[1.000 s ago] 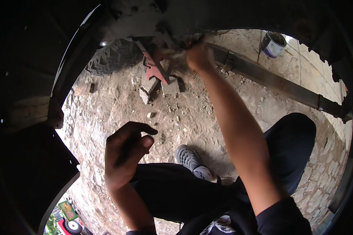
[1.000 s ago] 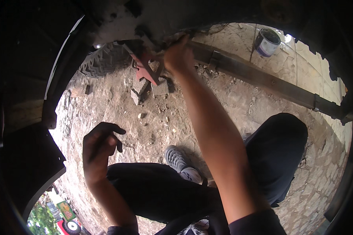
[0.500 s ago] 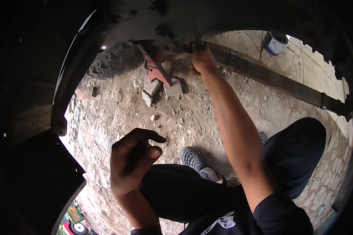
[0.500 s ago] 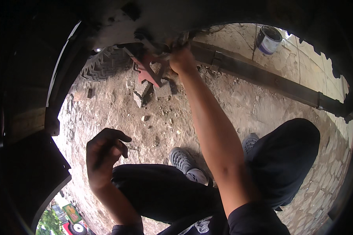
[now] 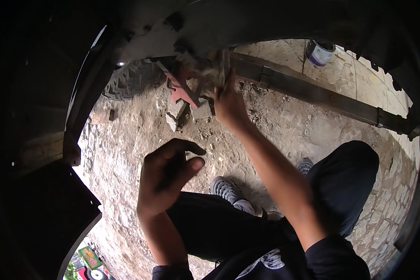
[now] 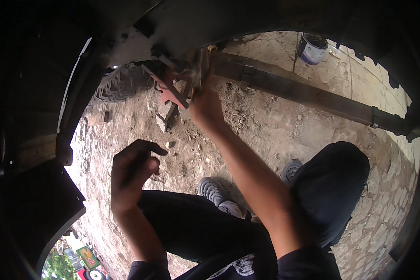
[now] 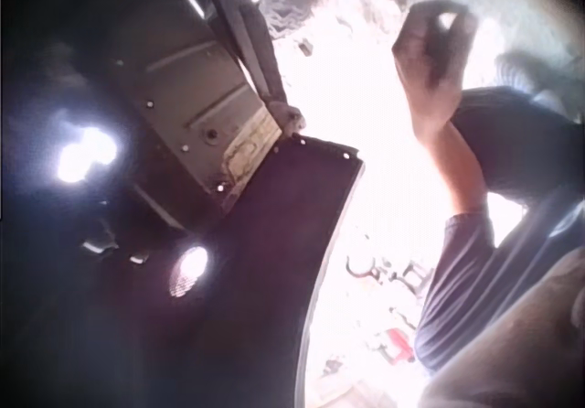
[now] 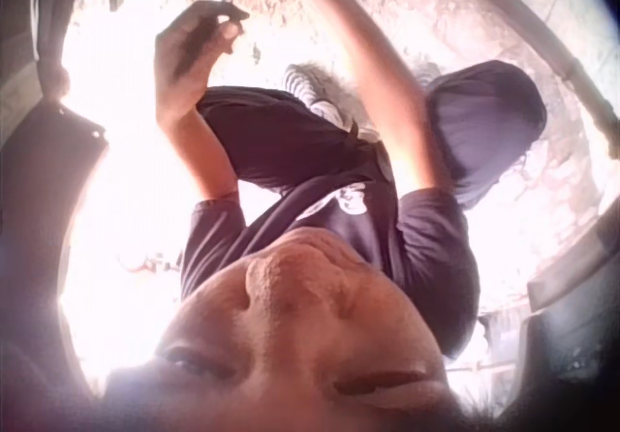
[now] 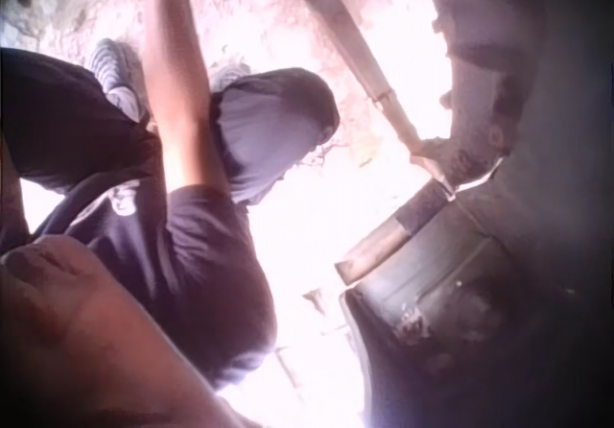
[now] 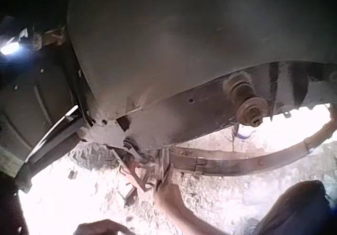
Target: The person sits under a vehicle and uses a hammer and chisel to chip away material from the undercarriage. They repeatedly strike and scrape the same area, removing debris and adjusting their grip on the tools.
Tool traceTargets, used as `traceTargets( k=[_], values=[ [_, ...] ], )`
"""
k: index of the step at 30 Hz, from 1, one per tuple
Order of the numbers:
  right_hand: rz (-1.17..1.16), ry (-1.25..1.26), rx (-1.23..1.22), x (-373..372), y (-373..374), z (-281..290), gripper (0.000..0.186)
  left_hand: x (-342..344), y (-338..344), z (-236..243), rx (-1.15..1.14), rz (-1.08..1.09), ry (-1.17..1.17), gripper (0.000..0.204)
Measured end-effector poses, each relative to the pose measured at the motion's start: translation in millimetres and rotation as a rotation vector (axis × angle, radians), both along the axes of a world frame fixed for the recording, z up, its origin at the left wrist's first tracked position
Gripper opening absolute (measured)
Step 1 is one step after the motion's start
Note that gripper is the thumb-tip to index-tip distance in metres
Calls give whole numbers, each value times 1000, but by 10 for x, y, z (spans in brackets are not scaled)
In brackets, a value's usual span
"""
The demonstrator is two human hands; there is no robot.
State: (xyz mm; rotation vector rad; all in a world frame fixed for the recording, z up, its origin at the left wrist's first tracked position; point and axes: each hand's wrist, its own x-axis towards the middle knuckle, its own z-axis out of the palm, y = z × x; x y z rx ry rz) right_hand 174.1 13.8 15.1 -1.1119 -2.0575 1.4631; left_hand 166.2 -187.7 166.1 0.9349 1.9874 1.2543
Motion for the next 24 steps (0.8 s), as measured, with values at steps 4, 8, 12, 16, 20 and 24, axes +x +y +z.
traceTargets(
  k=[4, 8, 12, 16, 20, 24],
  values=[
    [162, -74, 12, 299, -600, -505, 84, -125, 136, -156, -66, 67, 79, 14],
    [199, -58, -28, 759, -1129, -1249, 93, -45, 276, -119, -95, 98, 135, 17],
    [206, -254, -29, 1244, -1308, -1987, 92, -13, 340, -171, -130, 71, 187, 30],
    [130, -203, 46, 1269, -1222, -2252, 86, -66, 381, -198, -228, 113, 123, 44],
    [16, -324, 302, 1183, -1053, -2205, 84, -148, 517, -441, -273, 123, 47, 48],
    [-65, 9, 354, 961, -998, -1918, 63, -147, 586, -675, -165, -72, 380, 41]
  ],
)
